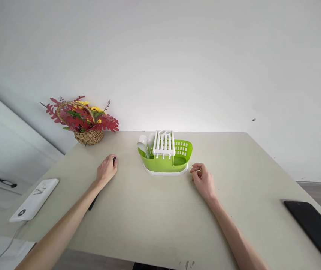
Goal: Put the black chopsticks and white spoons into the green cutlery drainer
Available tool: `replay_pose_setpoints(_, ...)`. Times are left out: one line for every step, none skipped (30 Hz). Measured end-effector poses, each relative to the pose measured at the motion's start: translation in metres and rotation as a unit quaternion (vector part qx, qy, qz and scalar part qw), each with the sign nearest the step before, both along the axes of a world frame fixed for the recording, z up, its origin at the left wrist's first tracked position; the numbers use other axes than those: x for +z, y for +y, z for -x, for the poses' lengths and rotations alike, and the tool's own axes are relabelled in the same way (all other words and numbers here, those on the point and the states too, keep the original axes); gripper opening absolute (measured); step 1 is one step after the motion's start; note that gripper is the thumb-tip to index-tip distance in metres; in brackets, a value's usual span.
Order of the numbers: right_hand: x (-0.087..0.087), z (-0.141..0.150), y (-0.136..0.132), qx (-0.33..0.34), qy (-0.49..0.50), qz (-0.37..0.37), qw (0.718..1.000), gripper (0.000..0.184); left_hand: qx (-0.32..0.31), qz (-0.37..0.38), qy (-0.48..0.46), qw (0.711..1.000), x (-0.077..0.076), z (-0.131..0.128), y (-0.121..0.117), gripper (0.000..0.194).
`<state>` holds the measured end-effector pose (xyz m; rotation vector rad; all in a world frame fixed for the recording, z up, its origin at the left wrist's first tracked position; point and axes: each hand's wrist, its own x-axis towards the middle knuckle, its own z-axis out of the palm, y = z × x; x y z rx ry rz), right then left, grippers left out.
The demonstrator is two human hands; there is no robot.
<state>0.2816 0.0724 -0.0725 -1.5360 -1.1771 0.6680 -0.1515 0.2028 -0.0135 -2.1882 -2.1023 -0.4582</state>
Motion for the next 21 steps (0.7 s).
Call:
replay_pose_setpoints(-0.0004,-0.0002,0.0001,0.001,0.0,0.0,1.0,0.023,-0.009,-0.013,0.009,1.0,-0.0023,0.0003,-0.0001,0.028)
replay_pose_setpoints(-0.0007,-0.0003,0.0002,0.001,0.0,0.001,1.0,0.023,-0.015,-0.022,0.018,0.999,-0.0043,0.0005,0.0,0.028)
replay_pose_setpoints(-0.0008,-0.0003,0.0002,0.001,-0.001,0.001,1.0,0.023,-0.018,-0.027,0.026,0.999,-0.0059,0.0008,0.0003,0.029)
replay_pose_setpoints(-0.0007,-0.0003,0.0001,0.001,-0.001,0.002,1.0,0.023,-0.018,-0.03,0.033,0.999,-0.007,0.001,0.0007,0.029)
replay_pose_setpoints(-0.0005,-0.0002,0.0,0.001,-0.003,0.004,1.0,0.023,-0.018,-0.031,0.039,0.999,-0.0078,0.0011,0.0011,0.029)
replay_pose_setpoints(-0.0002,-0.0001,-0.0002,0.0,-0.005,0.005,1.0,0.023,-0.019,-0.032,0.042,0.998,-0.0083,0.0011,0.0014,0.03)
replay_pose_setpoints(0.0001,0.0,-0.0004,-0.001,-0.006,0.006,1.0,0.023,-0.019,-0.035,0.044,0.998,-0.0086,0.0011,0.0015,0.03)
replay_pose_setpoints(0.0005,0.0002,-0.0006,-0.002,-0.007,0.006,1.0,0.023,-0.021,-0.038,0.045,0.998,-0.0086,0.0011,0.0014,0.03)
replay_pose_setpoints(0.0009,0.0003,-0.0007,-0.003,-0.007,0.005,1.0,0.023,-0.022,-0.042,0.046,0.998,-0.0086,0.001,0.0012,0.03)
replay_pose_setpoints(0.0012,0.0005,-0.0009,-0.003,-0.006,0.004,1.0,0.024,-0.025,-0.046,0.047,0.998,-0.0085,0.001,0.0009,0.03)
replay_pose_setpoints(0.0014,0.0006,-0.0011,-0.004,-0.005,0.003,1.0,0.024,-0.027,-0.049,0.048,0.997,-0.0084,0.0009,0.0004,0.029)
replay_pose_setpoints(0.0016,0.0007,-0.0012,-0.004,-0.004,0.003,1.0,0.024,-0.028,-0.051,0.049,0.997,-0.0083,0.0009,-0.0001,0.029)
replay_pose_setpoints(0.0018,0.0008,-0.0014,-0.003,-0.002,0.003,1.0,0.024,-0.03,-0.052,0.049,0.997,-0.0083,0.001,-0.0006,0.028)
replay_pose_setpoints(0.0021,0.001,-0.0015,-0.003,0.0,0.003,1.0,0.024,-0.031,-0.053,0.048,0.997,-0.0084,0.001,-0.001,0.028)
replay_pose_setpoints(0.0023,0.0011,-0.0016,-0.003,0.001,0.003,1.0,0.024,-0.03,-0.055,0.046,0.997,-0.0085,0.001,-0.0013,0.027)
replay_pose_setpoints(0.0025,0.0011,-0.0017,-0.002,0.003,0.002,1.0,0.024,-0.029,-0.057,0.043,0.997,-0.0088,0.0011,-0.0016,0.026)
replay_pose_setpoints(0.0027,0.0011,-0.0018,-0.002,0.003,0.002,1.0,0.024,-0.027,-0.06,0.04,0.997,-0.0091,0.0012,-0.0018,0.026)
replay_pose_setpoints(0.0027,0.0009,-0.0018,-0.003,0.004,0.002,1.0,0.024,-0.027,-0.062,0.036,0.997,-0.0095,0.0013,-0.002,0.025)
replay_pose_setpoints(0.0027,0.0007,-0.0018,-0.003,0.003,0.002,1.0,0.024,-0.027,-0.064,0.032,0.997,-0.0098,0.0015,-0.0021,0.024)
replay_pose_setpoints(0.0026,0.0005,-0.0017,-0.003,0.003,0.003,1.0,0.024,-0.027,-0.064,0.028,0.997,-0.0102,0.0016,-0.0022,0.024)
replay_pose_setpoints(0.0024,0.0002,-0.0017,-0.002,0.002,0.005,1.0,0.024,-0.028,-0.064,0.024,0.997,-0.0104,0.0018,-0.0024,0.023)
